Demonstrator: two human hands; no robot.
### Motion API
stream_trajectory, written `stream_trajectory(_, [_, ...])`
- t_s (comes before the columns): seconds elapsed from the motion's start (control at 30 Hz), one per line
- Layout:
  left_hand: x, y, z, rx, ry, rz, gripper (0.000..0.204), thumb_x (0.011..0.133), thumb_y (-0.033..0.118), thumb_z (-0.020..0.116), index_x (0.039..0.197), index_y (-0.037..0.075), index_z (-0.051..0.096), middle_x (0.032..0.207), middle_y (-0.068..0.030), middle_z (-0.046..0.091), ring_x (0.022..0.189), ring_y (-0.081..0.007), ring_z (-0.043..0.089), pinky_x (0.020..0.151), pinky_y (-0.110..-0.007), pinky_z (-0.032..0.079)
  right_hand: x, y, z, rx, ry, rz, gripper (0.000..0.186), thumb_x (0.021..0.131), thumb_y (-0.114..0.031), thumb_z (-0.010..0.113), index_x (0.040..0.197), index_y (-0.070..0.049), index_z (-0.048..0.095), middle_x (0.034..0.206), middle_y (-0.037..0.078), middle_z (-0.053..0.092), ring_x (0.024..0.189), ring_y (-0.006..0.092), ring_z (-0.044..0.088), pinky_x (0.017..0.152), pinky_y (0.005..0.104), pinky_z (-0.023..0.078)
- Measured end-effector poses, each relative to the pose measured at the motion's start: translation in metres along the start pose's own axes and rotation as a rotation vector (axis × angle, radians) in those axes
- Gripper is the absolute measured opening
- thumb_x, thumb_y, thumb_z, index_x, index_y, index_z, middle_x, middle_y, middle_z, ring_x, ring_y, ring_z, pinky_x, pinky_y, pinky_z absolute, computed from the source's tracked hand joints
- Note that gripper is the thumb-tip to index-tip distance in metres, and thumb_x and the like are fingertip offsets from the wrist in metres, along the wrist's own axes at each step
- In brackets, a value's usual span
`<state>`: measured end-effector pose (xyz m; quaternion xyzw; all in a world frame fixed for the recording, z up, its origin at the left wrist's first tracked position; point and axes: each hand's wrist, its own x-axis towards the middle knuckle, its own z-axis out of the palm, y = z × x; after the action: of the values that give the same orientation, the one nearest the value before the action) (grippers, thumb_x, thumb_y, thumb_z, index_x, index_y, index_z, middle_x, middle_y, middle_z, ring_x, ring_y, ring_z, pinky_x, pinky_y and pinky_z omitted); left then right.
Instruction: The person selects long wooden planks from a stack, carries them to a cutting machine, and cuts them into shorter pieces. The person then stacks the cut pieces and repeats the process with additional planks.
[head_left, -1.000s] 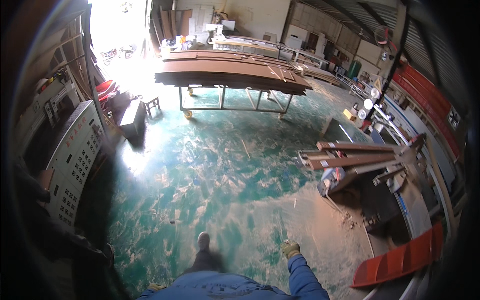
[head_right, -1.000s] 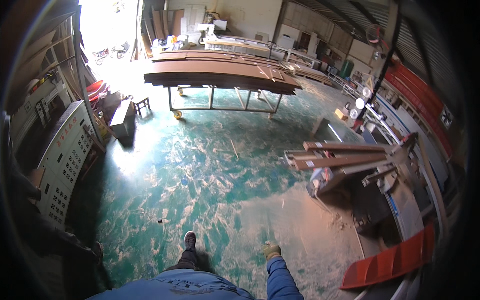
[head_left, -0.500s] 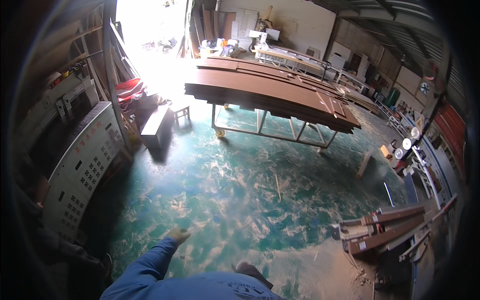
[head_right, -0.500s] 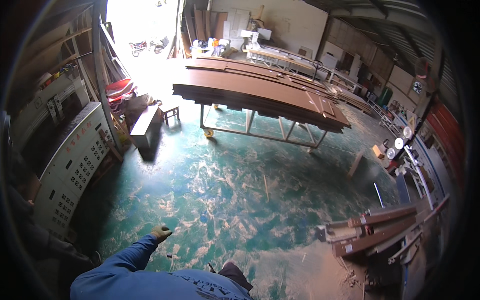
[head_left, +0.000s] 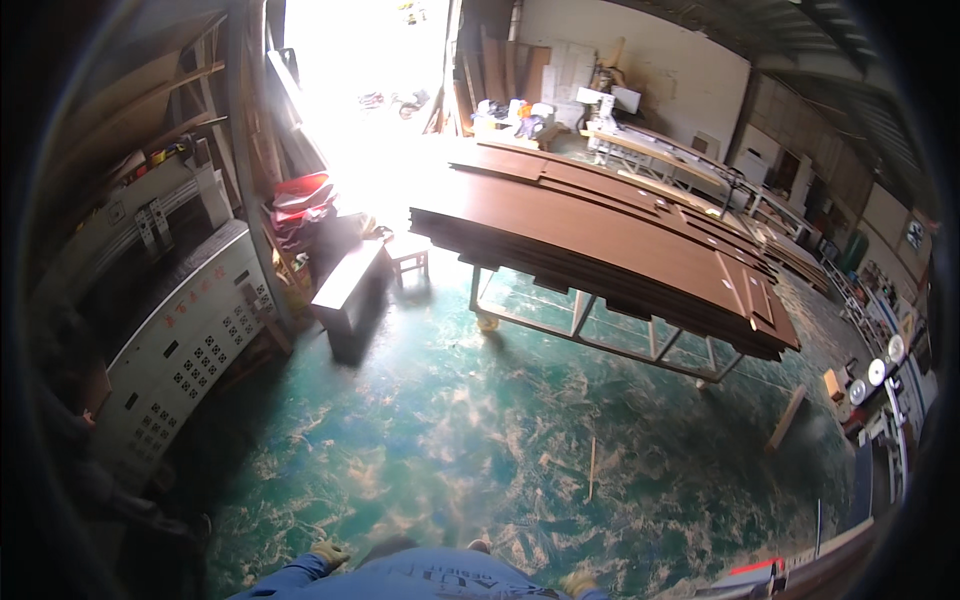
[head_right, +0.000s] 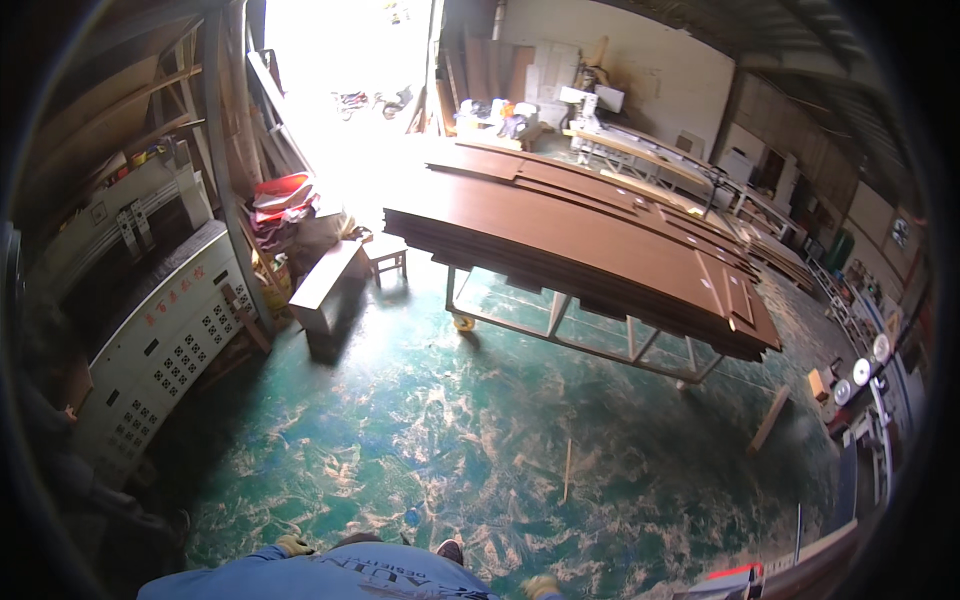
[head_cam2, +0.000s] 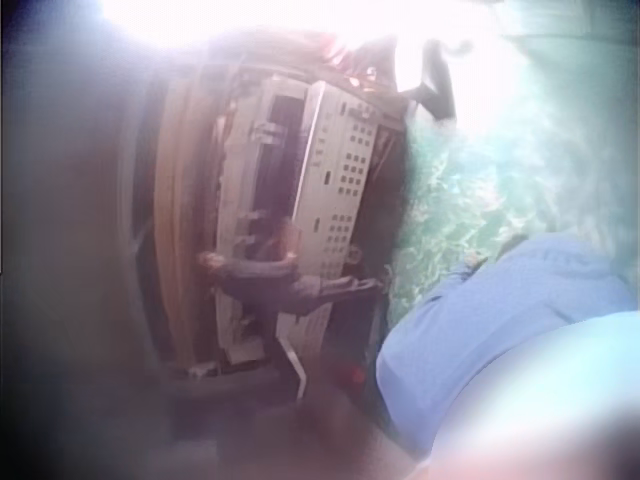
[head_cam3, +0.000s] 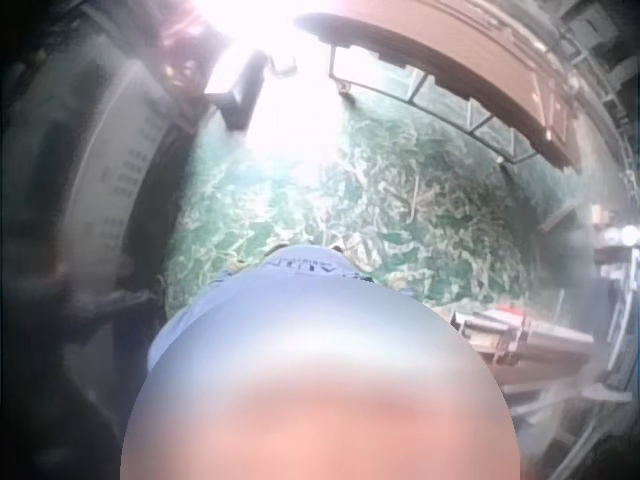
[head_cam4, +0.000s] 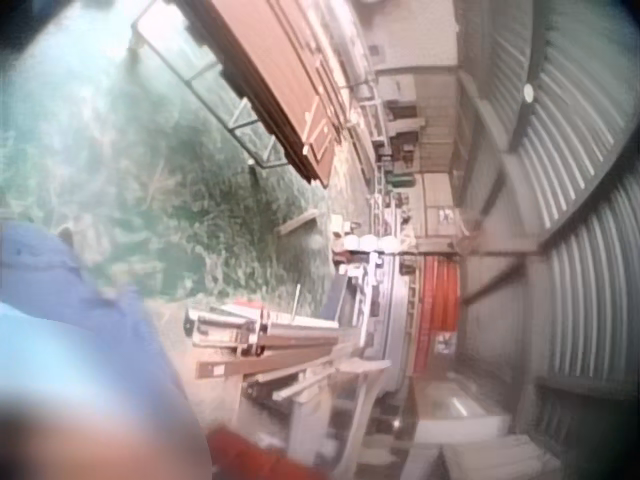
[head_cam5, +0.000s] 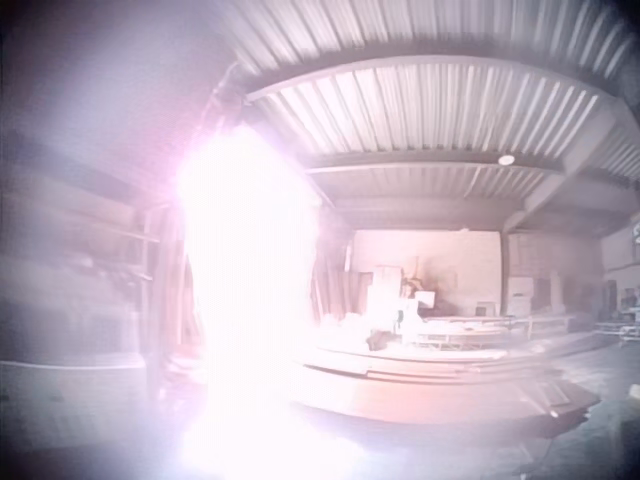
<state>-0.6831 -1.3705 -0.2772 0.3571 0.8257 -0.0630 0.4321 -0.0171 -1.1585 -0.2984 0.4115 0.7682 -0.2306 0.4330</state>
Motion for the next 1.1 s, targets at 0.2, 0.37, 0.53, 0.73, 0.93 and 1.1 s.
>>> stream_trajectory(0.2, [-0.012, 0.049, -0.04, -0.667, 0.093, -0.51, 0.035, 0.095, 0.032, 0.076, 0.113, 0.002, 0.079, 0.095, -0.014, 0.079, 0.076, -0.0259, 0.074, 0.07, -0.04, 0.061, 0.094, 0.105, -0.195, 1.244, 0.613, 0.304, 0.036, 0.096, -0.034, 0.069, 0.107, 0.0, 0.073, 0.091, 0.016, 0.075, 0.083, 0.0256, 0.07, 0.073, 0.0445, 0.055])
stream_trajectory(0.37, [0.086, 0.073, -0.071, -0.534, -0.006, -0.262, 0.03, 0.096, 0.027, 0.075, 0.113, 0.003, 0.078, 0.09, -0.0144, 0.077, 0.071, -0.0251, 0.071, 0.064, -0.04, 0.059, 0.165, 0.068, -0.284, 1.516, 0.509, 0.285, 0.035, 0.094, -0.028, 0.075, 0.114, 0.0, 0.073, 0.101, 0.015, 0.077, 0.088, 0.0245, 0.071, 0.077, 0.0428, 0.055])
stream_trajectory(0.53, [0.213, 0.088, -0.168, -0.485, 0.055, -0.064, 0.025, 0.096, 0.022, 0.073, 0.113, 0.003, 0.078, 0.086, -0.0148, 0.075, 0.066, -0.0242, 0.069, 0.058, -0.041, 0.057, 0.164, -0.021, -0.32, 0.811, 0.223, 0.267, 0.045, 0.101, -0.038, 0.066, 0.131, -0.004, 0.071, 0.126, 0.015, 0.075, 0.111, 0.0338, 0.071, 0.095, 0.0439, 0.054])
stream_trajectory(0.73, [0.351, 0.102, -0.363, -1.033, 0.182, -0.017, 0.013, 0.097, 0.017, 0.069, 0.104, 0.006, 0.073, 0.07, -0.0049, 0.062, 0.053, -0.0183, 0.057, 0.046, -0.036, 0.047, 0.185, -0.052, -0.381, 0.332, 0.047, 0.07, 0.048, 0.099, -0.04, 0.063, 0.135, -0.009, 0.071, 0.137, 0.016, 0.07, 0.126, 0.0368, 0.065, 0.105, 0.043, 0.051])
stream_trajectory(0.93, [0.427, 0.139, -0.423, -0.836, 0.308, 0.251, 0.014, 0.094, 0.016, 0.07, 0.082, 0.009, 0.066, 0.062, -0.0039, 0.058, 0.051, -0.0214, 0.055, 0.046, -0.04, 0.043, 0.254, -0.029, -0.442, 0.911, 0.176, 0.396, 0.062, 0.085, -0.05, 0.074, 0.133, -0.011, 0.072, 0.136, 0.017, 0.071, 0.127, 0.0378, 0.066, 0.107, 0.0455, 0.051])
stream_trajectory(1.1, [0.446, 0.212, -0.403, -0.431, 0.08, 0.117, 0.015, 0.091, 0.02, 0.074, 0.086, 0.007, 0.07, 0.07, -0.0068, 0.064, 0.061, -0.0222, 0.061, 0.056, -0.04, 0.048, 0.311, -0.018, -0.508, 0.771, 0.207, 0.248, 0.06, 0.088, -0.05, 0.07, 0.134, -0.011, 0.071, 0.13, 0.016, 0.073, 0.12, 0.0386, 0.068, 0.104, 0.0459, 0.053])
